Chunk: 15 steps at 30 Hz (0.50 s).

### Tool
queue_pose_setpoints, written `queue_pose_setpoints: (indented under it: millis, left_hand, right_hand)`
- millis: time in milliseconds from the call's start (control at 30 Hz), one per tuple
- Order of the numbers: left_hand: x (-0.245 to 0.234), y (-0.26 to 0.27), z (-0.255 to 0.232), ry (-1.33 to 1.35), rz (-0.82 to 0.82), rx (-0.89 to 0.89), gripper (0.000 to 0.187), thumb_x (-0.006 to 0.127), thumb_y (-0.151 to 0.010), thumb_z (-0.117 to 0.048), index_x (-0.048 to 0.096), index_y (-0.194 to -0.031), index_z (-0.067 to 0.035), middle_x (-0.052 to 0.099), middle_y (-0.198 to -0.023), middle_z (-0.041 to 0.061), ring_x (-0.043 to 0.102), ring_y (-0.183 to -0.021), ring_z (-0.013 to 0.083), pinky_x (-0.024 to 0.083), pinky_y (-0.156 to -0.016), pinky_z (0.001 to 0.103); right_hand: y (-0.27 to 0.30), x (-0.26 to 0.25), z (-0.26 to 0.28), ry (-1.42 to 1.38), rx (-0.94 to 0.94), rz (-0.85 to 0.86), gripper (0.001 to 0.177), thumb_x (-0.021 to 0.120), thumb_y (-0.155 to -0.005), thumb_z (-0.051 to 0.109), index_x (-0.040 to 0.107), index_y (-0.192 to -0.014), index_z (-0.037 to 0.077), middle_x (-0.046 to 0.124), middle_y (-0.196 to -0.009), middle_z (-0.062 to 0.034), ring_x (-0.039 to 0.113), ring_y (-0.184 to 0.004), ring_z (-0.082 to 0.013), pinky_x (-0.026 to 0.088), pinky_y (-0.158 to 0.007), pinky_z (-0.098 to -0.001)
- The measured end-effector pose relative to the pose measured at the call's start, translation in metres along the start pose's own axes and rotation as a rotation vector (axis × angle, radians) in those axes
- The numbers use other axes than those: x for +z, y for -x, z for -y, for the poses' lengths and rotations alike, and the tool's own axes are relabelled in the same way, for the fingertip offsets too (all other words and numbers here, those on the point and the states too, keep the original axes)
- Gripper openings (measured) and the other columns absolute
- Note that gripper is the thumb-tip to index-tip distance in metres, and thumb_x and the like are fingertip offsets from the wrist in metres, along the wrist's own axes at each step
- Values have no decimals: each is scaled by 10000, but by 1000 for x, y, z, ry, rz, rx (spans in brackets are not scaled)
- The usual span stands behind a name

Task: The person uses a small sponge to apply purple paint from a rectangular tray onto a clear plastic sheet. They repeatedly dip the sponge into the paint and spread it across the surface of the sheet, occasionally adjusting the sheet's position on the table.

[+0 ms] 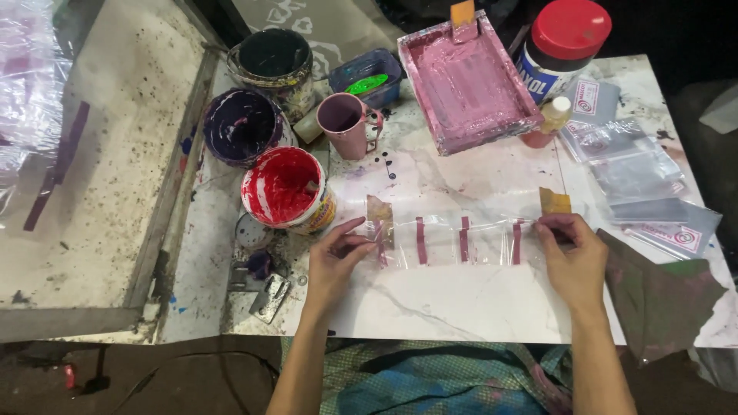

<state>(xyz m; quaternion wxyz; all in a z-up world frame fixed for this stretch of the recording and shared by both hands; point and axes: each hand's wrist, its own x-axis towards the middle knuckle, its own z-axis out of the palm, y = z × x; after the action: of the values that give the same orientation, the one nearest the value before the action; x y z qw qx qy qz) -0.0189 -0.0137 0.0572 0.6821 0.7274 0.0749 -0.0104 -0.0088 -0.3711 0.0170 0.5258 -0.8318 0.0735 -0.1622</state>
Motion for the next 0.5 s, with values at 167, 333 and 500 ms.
queue_pose_setpoints:
  millis: [167,333,500]
  left_hand:
    - [-1,3,-1,70,-17,-18,522,825,-785,-69,690,-1290,-61,812,-956,125,769,-879,163,642,-849,289]
    - [8,9,-35,93,-57,-52,513,795,-812,-108,677,-1307,-51,819,-1019,120,790,-957,178,575,-971,322]
    - [14,-1,-88,-39,173,178,526,751,-858,-75,593,-1350,22,791,-1057,184,779,-988,202,650,-898,287]
  right_hand:
    - [-1,0,-5,5,9,-6,51,705,-1007,34,693,-1057,38,716,-1024,-64,653,-956,-161,522,-914,-276]
    - [-2,-1,0,-43,11,-10,100,660,-1008,11,689,-1101,32,723,-1054,-72,660,-976,-161,523,-924,-271]
    - [-2,-3,-2,-50,28,-5,411,507,-848,-122,683,-1181,42,724,-1088,-67,638,-938,-151,483,-865,-252]
